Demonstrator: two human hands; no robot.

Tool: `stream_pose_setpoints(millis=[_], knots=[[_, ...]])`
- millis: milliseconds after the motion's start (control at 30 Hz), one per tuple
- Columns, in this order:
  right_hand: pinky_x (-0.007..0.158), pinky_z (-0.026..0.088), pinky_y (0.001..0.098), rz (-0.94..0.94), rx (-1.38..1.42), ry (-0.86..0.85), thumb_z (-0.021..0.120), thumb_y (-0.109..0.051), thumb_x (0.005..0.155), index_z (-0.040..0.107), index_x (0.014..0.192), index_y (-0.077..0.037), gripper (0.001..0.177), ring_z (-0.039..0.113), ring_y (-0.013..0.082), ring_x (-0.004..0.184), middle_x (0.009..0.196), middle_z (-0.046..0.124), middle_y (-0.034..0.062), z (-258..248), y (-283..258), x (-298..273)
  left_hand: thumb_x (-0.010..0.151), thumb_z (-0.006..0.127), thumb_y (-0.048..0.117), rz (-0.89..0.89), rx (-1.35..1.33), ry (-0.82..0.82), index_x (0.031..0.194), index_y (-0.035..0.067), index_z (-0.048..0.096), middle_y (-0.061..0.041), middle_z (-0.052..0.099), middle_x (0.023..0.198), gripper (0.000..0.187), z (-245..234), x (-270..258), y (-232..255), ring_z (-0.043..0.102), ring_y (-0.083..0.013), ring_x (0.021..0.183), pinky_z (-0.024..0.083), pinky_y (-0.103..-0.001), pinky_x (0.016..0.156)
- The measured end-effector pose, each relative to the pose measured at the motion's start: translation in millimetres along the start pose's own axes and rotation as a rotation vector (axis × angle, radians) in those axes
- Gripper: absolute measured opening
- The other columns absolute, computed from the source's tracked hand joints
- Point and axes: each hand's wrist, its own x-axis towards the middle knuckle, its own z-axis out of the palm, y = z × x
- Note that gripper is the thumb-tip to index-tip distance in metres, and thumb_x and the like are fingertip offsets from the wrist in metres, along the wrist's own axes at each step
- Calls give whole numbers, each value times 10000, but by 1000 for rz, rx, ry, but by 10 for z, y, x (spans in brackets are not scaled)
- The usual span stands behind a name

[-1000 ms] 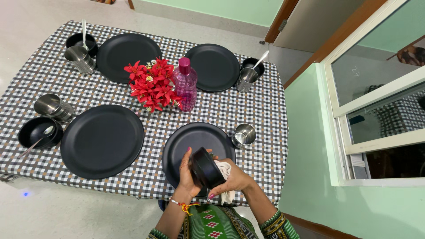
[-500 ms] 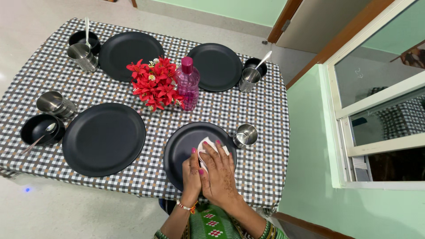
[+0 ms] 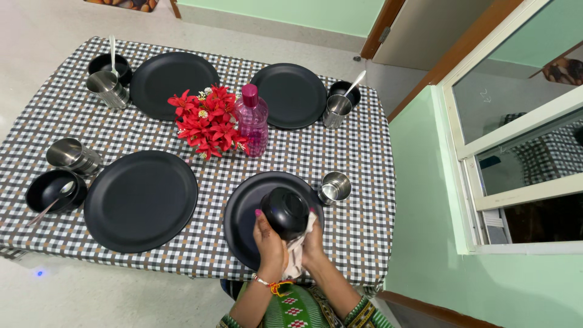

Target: The person retrieves a cloth from a side table and then uses it to wipe down several plates, bowls, and spoons already set on a dining table.

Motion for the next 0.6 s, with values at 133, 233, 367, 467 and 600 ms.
stream_pose_setpoints(millis=[133,233,367,467,600], knots=[[883,573,384,-31,-393,-132,541,-369,1043,667,1208,-9,415,679,234,999,1115,705,135,-251,-660,238,1033,521,370,-432,14,-87,1222,20,632,-112,705,1171,413,-241,248,165,707,-239,1029,566,-424,928],[909,573,350,-216,-666,-91,546,-334,1037,659,1250,24,433,684,224,1044,1159,698,146,-324,-741,209,1051,545,319,-391,19,-47,1216,4,624,-126,681,1183,364,-298,321,29,675,-267,1041,551,-459,951],[1015,493,377,-597,-763,-21,426,-336,1092,629,1314,49,489,649,262,1152,1241,690,199,21,-238,-161,1040,414,391,-119,-69,97,1146,2,619,-87,722,1089,452,-205,276,-173,707,-209,959,580,-403,893],[1145,375,423,-978,-1170,-153,379,-247,1108,511,1421,61,458,499,347,1375,1478,517,259,250,-132,-584,1178,424,345,328,249,-14,1159,-64,593,-27,666,1100,443,-278,314,-210,576,-63,1026,499,-225,965],[1234,378,440,-1256,-1348,-463,370,-224,1140,479,1446,37,417,502,358,1460,1547,504,242,427,-265,-672,1152,417,383,271,545,-125,1097,-6,645,-19,580,881,454,-313,130,-125,489,-93,783,446,-249,682]])
